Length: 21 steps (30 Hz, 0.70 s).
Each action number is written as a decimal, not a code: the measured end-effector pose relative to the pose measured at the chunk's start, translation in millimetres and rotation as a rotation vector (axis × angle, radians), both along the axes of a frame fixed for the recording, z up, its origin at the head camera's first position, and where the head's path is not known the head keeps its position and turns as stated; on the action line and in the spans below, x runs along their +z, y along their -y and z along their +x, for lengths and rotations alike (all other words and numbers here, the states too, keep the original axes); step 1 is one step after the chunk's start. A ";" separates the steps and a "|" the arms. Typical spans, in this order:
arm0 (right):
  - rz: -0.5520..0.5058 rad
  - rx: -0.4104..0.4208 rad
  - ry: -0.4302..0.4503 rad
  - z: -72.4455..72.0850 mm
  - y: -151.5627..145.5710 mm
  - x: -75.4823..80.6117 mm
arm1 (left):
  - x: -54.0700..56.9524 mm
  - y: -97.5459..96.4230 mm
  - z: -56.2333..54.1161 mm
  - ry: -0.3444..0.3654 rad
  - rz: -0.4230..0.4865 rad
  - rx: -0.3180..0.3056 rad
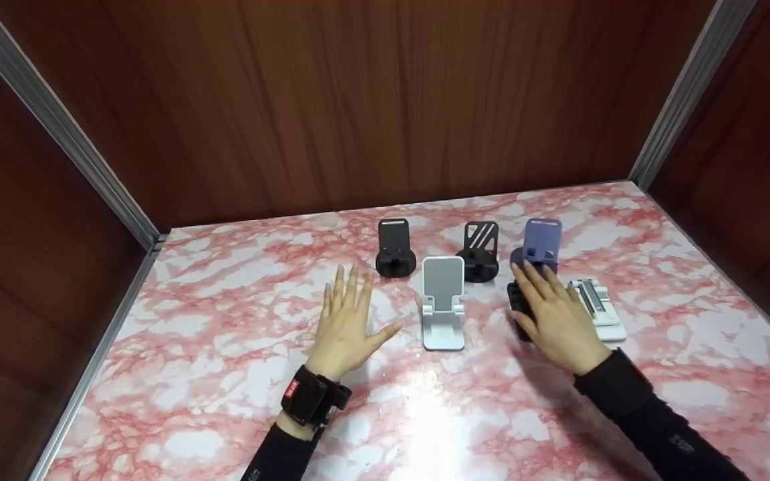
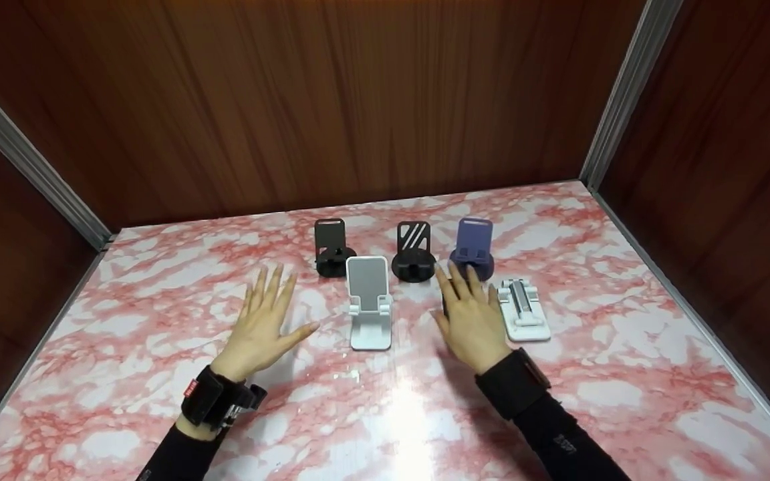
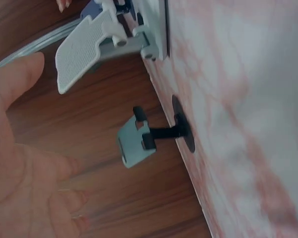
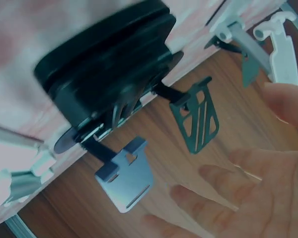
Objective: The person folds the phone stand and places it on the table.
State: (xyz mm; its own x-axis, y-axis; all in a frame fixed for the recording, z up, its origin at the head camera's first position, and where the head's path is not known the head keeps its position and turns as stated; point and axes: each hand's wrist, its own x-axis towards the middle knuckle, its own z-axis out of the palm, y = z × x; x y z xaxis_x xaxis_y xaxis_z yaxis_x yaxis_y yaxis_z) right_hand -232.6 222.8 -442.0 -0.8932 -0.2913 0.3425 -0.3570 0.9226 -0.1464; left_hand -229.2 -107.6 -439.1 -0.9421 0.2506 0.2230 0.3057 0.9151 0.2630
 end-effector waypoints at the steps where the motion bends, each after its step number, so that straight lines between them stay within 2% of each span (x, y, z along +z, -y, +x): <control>1: 0.003 0.001 -0.005 -0.4 2.6 -0.6 | -1.4 -2.0 0.4 -0.002 0.003 -0.013; 6: 0.016 0.007 -0.013 -3.0 12.8 -2.9 | -6.5 -13.5 -2.0 -0.009 -0.010 -0.058; 12: 0.014 0.002 -0.010 -8.5 19.2 -4.0 | -1.3 -24.3 -12.1 -0.015 -0.015 -0.078; 17: -0.024 0.014 -0.009 -13.2 23.4 -6.6 | 1.0 -30.1 -18.3 0.046 0.080 -0.106; 21: -0.037 0.022 -0.012 -16.0 27.3 -7.2 | -1.6 -33.7 -24.4 0.104 0.206 -0.139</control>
State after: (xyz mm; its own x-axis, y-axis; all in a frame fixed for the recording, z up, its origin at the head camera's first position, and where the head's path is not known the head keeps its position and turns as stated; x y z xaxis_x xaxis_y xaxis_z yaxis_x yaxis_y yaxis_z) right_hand -248.5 195.5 -449.2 -0.8823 -0.2980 0.3644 -0.3793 0.9085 -0.1753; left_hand -253.6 -73.9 -440.8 -0.9222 0.3386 0.1868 0.3864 0.7902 0.4757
